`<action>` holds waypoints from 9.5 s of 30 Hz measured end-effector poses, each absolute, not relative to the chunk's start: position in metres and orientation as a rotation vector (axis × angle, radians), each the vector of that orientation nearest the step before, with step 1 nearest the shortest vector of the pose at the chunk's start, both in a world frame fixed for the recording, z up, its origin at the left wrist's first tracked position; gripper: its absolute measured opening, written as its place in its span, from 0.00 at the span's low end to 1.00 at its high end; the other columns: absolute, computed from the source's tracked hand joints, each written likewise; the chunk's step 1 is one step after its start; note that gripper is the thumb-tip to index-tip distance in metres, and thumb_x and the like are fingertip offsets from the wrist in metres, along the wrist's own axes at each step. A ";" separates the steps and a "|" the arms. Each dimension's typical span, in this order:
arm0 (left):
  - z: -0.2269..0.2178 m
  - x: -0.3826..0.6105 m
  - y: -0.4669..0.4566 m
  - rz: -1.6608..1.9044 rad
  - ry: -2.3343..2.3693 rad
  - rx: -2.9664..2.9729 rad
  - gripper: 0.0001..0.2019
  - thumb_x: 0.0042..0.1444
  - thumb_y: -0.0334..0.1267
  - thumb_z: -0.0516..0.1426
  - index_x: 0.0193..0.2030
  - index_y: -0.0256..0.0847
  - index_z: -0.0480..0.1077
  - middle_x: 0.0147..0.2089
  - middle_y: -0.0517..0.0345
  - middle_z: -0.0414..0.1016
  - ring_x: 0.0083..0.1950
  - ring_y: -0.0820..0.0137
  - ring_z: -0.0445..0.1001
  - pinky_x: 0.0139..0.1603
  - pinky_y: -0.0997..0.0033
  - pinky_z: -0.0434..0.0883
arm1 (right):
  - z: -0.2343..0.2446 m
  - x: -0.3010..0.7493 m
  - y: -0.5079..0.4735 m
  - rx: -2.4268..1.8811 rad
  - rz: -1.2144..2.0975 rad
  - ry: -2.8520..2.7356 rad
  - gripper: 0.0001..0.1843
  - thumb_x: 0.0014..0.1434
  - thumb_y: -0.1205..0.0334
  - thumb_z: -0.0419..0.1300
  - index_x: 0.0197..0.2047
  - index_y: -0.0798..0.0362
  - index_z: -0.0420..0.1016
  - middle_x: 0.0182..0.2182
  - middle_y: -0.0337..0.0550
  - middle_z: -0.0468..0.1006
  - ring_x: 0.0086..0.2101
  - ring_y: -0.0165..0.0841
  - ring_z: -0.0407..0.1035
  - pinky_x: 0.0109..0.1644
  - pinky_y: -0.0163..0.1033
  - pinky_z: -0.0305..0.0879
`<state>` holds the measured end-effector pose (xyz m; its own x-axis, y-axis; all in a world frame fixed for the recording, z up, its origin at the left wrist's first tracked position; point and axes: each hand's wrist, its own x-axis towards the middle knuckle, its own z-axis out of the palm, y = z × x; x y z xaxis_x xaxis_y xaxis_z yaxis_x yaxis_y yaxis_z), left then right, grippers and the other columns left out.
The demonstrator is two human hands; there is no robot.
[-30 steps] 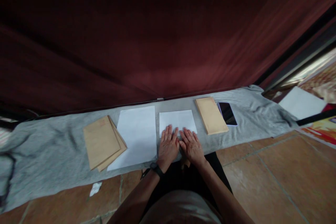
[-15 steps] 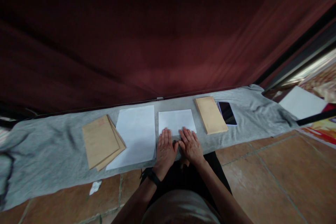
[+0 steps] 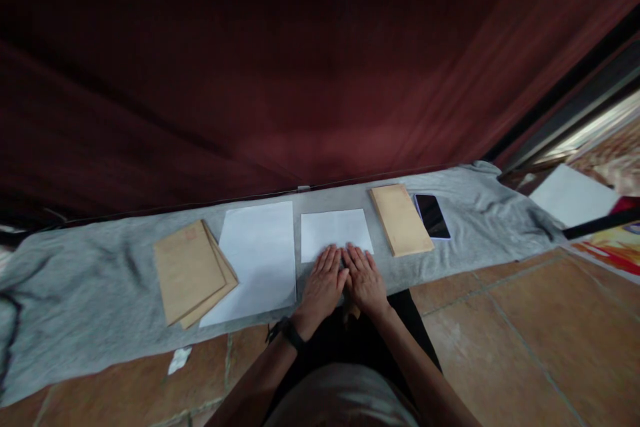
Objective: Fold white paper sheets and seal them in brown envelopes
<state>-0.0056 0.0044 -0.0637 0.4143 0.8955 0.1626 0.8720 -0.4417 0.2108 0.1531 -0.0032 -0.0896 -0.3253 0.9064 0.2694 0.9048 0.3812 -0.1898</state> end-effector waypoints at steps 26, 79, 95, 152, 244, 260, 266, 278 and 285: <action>-0.070 0.011 0.100 0.158 1.752 2.465 0.33 0.71 0.50 0.38 0.73 0.28 0.51 0.76 0.42 0.50 0.77 0.59 0.45 0.76 0.53 0.47 | -0.085 0.148 -0.002 -1.594 0.005 -2.244 0.29 0.73 0.53 0.48 0.72 0.52 0.56 0.70 0.47 0.59 0.67 0.42 0.56 0.72 0.53 0.48; -0.076 -0.019 0.057 0.322 1.915 2.451 0.29 0.70 0.46 0.44 0.73 0.36 0.54 0.76 0.40 0.48 0.77 0.54 0.47 0.74 0.45 0.50 | -0.086 0.149 -0.004 -1.604 0.004 -2.245 0.29 0.73 0.52 0.47 0.73 0.50 0.54 0.70 0.47 0.59 0.67 0.42 0.56 0.71 0.53 0.47; -0.091 -0.018 0.101 0.507 2.081 2.304 0.33 0.69 0.51 0.44 0.73 0.28 0.52 0.75 0.34 0.50 0.77 0.53 0.45 0.74 0.45 0.51 | -0.084 0.148 -0.003 -1.616 0.022 -2.239 0.29 0.73 0.52 0.47 0.73 0.50 0.54 0.70 0.47 0.58 0.67 0.42 0.56 0.71 0.53 0.47; -0.080 -0.018 0.001 0.398 1.750 2.590 0.29 0.67 0.48 0.50 0.72 0.38 0.56 0.74 0.48 0.57 0.76 0.57 0.49 0.75 0.48 0.51 | -0.093 0.136 0.105 -1.707 0.049 -2.187 0.30 0.74 0.52 0.42 0.72 0.59 0.57 0.70 0.54 0.58 0.68 0.45 0.53 0.71 0.53 0.47; -0.082 -0.013 0.101 0.436 2.064 2.375 0.31 0.68 0.50 0.49 0.73 0.34 0.55 0.75 0.37 0.49 0.77 0.49 0.46 0.73 0.43 0.50 | -0.094 0.161 -0.009 -1.657 -0.137 -2.174 0.34 0.72 0.53 0.48 0.75 0.60 0.47 0.70 0.57 0.56 0.68 0.47 0.54 0.71 0.54 0.52; -0.078 -0.020 0.070 0.430 1.900 2.485 0.27 0.68 0.46 0.50 0.72 0.46 0.57 0.76 0.48 0.51 0.76 0.53 0.49 0.73 0.43 0.52 | -0.096 0.161 -0.009 -1.665 -0.097 -2.164 0.34 0.72 0.52 0.48 0.75 0.60 0.48 0.70 0.56 0.55 0.68 0.46 0.53 0.71 0.53 0.50; -0.074 -0.020 0.024 0.408 1.726 2.606 0.25 0.69 0.44 0.49 0.71 0.43 0.60 0.75 0.49 0.54 0.76 0.56 0.50 0.74 0.47 0.53 | -0.096 0.162 -0.009 -1.645 -0.115 -2.161 0.34 0.72 0.53 0.48 0.75 0.58 0.46 0.71 0.56 0.55 0.69 0.45 0.53 0.71 0.53 0.51; -0.073 -0.022 0.013 0.433 1.592 2.631 0.22 0.69 0.43 0.48 0.68 0.42 0.64 0.71 0.53 0.63 0.74 0.61 0.56 0.75 0.47 0.51 | -0.087 0.164 -0.004 -1.673 -0.027 -2.158 0.28 0.73 0.54 0.46 0.70 0.61 0.59 0.68 0.58 0.61 0.68 0.45 0.55 0.70 0.55 0.52; -0.075 -0.022 0.011 0.447 1.563 2.624 0.22 0.68 0.37 0.49 0.67 0.40 0.65 0.70 0.49 0.65 0.73 0.60 0.59 0.75 0.46 0.52 | -0.078 0.153 0.027 -1.520 0.250 -2.250 0.27 0.74 0.54 0.42 0.68 0.57 0.65 0.65 0.52 0.68 0.66 0.39 0.59 0.71 0.52 0.54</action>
<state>-0.0218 0.0110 -0.0747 0.4456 0.8683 0.2181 0.8523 -0.4860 0.1933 0.1526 0.0268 -0.0777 -0.3206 0.9177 0.2345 0.8438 0.3892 -0.3696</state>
